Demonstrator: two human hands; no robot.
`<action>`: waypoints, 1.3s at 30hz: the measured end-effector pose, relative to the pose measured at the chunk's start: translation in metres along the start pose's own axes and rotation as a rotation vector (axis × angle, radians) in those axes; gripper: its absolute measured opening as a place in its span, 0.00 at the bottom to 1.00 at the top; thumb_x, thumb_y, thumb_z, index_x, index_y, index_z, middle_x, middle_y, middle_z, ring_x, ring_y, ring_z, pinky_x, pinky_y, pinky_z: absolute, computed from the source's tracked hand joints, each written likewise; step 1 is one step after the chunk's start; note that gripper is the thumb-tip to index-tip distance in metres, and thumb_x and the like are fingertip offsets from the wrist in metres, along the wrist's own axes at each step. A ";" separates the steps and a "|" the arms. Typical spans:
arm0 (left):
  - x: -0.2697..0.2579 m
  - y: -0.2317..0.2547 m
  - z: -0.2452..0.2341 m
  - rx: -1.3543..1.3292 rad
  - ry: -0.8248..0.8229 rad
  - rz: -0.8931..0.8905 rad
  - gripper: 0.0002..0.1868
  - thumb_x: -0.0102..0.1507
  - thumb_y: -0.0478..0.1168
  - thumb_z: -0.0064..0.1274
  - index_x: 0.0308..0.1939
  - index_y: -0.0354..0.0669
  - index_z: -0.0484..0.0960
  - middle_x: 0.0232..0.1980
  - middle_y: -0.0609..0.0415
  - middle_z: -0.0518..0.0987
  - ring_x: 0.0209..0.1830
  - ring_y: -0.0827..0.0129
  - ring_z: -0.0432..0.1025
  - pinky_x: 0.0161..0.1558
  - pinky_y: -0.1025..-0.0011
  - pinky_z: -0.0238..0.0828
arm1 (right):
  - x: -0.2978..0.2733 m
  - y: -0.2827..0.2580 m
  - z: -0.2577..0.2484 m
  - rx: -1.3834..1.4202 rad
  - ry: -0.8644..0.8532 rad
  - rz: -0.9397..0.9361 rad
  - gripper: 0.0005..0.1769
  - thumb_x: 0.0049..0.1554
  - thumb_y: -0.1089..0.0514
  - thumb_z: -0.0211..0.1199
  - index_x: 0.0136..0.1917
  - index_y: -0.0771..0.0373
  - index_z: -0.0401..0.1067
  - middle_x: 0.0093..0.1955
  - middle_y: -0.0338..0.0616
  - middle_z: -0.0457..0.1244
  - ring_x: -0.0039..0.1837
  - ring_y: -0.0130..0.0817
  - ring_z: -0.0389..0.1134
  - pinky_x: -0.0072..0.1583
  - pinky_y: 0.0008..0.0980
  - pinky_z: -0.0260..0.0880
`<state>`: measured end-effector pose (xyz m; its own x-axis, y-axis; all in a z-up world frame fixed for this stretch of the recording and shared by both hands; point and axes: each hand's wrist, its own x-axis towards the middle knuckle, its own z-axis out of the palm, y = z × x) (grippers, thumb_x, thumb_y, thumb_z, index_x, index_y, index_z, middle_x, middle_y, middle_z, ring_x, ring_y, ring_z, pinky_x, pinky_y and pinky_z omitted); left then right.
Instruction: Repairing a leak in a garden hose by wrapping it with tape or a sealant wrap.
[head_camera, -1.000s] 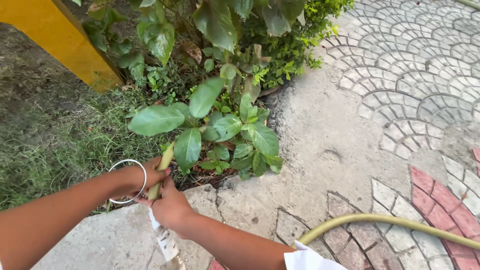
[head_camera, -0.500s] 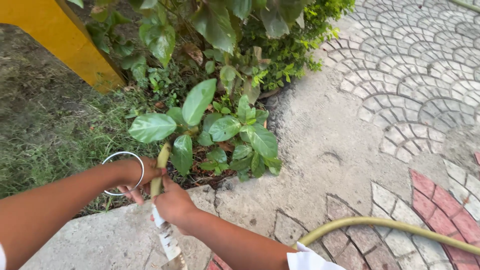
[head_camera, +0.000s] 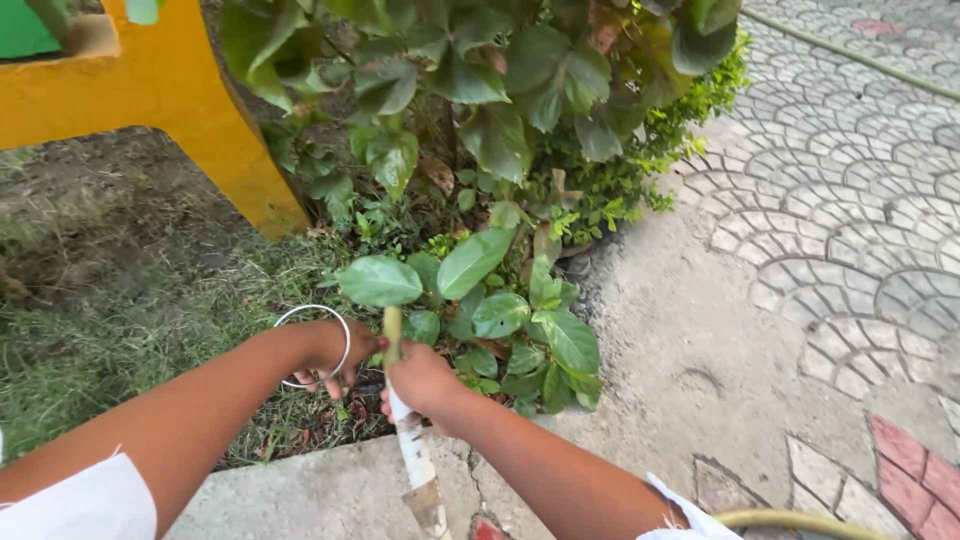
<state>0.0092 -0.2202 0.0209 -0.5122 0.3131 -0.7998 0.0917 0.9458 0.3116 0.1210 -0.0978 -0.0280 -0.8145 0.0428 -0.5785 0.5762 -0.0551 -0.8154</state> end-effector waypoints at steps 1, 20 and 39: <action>0.005 -0.001 0.001 -0.004 0.004 0.001 0.26 0.71 0.63 0.32 0.66 0.59 0.71 0.48 0.48 0.85 0.32 0.65 0.82 0.32 0.62 0.76 | 0.001 0.004 -0.002 -0.005 -0.001 -0.003 0.26 0.64 0.61 0.43 0.76 0.57 0.55 0.42 0.51 0.64 0.37 0.37 0.68 0.39 0.37 0.75; -0.032 0.001 0.007 0.656 0.086 0.149 0.33 0.65 0.58 0.50 0.74 0.61 0.65 0.61 0.43 0.80 0.57 0.52 0.76 0.58 0.55 0.73 | -0.005 -0.034 -0.011 -0.181 0.234 -0.005 0.17 0.61 0.67 0.50 0.64 0.67 0.57 0.40 0.53 0.64 0.34 0.40 0.69 0.35 0.37 0.75; 0.000 0.141 -0.003 -1.115 0.439 0.850 0.36 0.67 0.47 0.43 0.78 0.57 0.46 0.46 0.50 0.77 0.33 0.65 0.73 0.36 0.64 0.74 | 0.077 -0.293 -0.059 -0.814 0.401 -0.254 0.22 0.52 0.63 0.63 0.61 0.60 0.72 0.50 0.57 0.71 0.46 0.49 0.74 0.45 0.47 0.74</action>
<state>0.0192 -0.0872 0.0666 -0.8737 0.4859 -0.0244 -0.0967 -0.1243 0.9875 -0.1064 -0.0198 0.1647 -0.9256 0.3063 -0.2222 0.3776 0.7102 -0.5941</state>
